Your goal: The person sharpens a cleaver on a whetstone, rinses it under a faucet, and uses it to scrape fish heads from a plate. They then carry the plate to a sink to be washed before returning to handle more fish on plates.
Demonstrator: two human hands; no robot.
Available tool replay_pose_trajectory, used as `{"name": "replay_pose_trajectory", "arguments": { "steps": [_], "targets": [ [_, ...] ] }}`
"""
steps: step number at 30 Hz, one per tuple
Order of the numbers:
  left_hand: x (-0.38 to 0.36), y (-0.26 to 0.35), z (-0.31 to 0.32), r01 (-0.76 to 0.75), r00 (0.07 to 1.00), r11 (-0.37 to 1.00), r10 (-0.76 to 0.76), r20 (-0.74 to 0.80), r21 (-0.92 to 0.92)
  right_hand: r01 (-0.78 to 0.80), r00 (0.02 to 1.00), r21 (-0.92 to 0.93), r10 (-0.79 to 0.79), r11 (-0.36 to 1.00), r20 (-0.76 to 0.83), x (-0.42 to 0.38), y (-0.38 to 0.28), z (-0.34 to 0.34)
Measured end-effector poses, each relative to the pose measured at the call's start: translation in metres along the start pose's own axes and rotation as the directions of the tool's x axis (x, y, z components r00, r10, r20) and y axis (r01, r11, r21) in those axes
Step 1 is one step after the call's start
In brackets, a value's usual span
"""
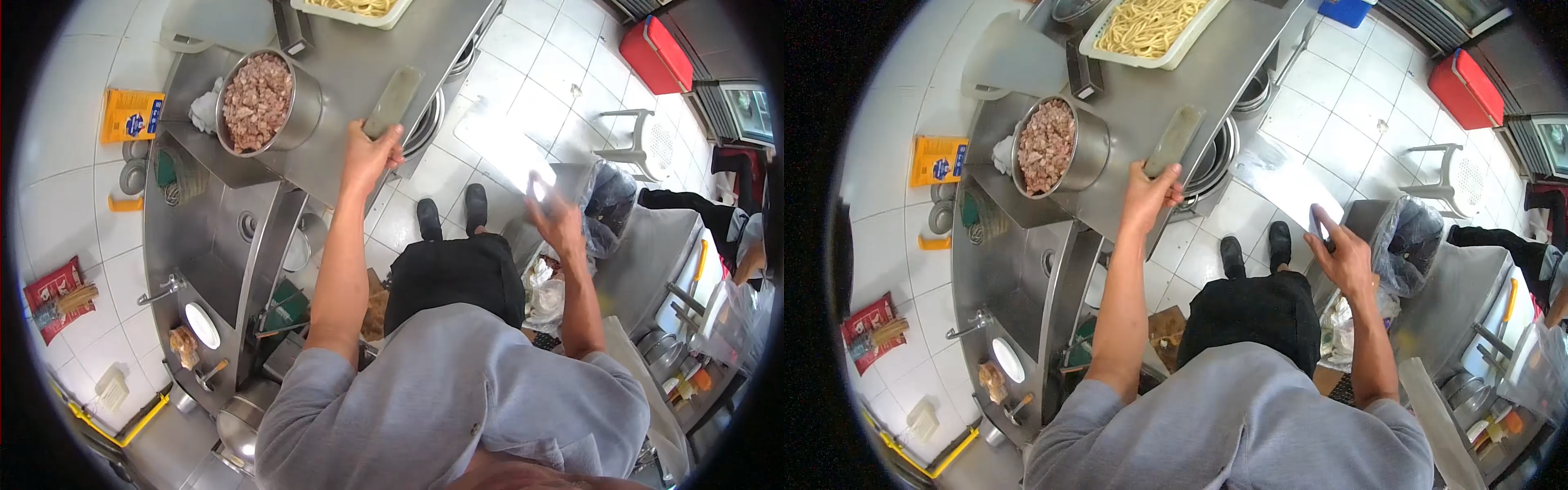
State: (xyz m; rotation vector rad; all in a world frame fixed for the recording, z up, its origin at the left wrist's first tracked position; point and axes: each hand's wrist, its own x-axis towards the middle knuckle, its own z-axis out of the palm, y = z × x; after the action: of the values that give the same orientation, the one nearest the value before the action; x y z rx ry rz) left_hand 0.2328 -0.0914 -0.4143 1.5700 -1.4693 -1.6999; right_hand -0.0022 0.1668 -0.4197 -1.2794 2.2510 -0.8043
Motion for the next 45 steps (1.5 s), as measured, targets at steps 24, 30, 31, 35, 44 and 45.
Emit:
{"name": "replay_pose_trajectory", "arguments": {
  "steps": [24,30,31,35,44,45],
  "targets": [
    [-0.046,-0.034,-0.003,-0.624,0.723,0.185,0.506,0.470,0.759,0.194,0.971,-0.201,-0.159,0.960,0.179,0.003,-0.086,0.046],
    [-0.039,-0.042,-0.024,-0.574,0.759,0.226,0.508,0.408,0.787,0.204,0.965,-0.192,-0.164,0.960,0.204,0.011,-0.097,0.068],
    [-0.038,-0.041,-0.030,-0.563,0.766,0.233,0.506,0.396,0.792,0.210,0.963,-0.182,-0.171,0.961,0.209,0.014,-0.100,0.070],
    [-0.034,-0.044,-0.049,-0.536,0.771,0.249,0.532,0.349,0.806,0.253,0.947,-0.158,-0.211,0.954,0.243,0.028,-0.111,0.083],
    [-0.045,-0.045,-0.087,-0.511,0.739,0.489,0.670,0.070,0.706,0.321,0.910,-0.133,-0.267,0.938,0.319,0.045,-0.126,0.070],
    [-0.038,-0.045,-0.082,-0.531,0.725,0.490,0.686,0.071,0.691,0.294,0.925,-0.147,-0.242,0.944,0.293,0.044,-0.122,0.062]
  ]
}}
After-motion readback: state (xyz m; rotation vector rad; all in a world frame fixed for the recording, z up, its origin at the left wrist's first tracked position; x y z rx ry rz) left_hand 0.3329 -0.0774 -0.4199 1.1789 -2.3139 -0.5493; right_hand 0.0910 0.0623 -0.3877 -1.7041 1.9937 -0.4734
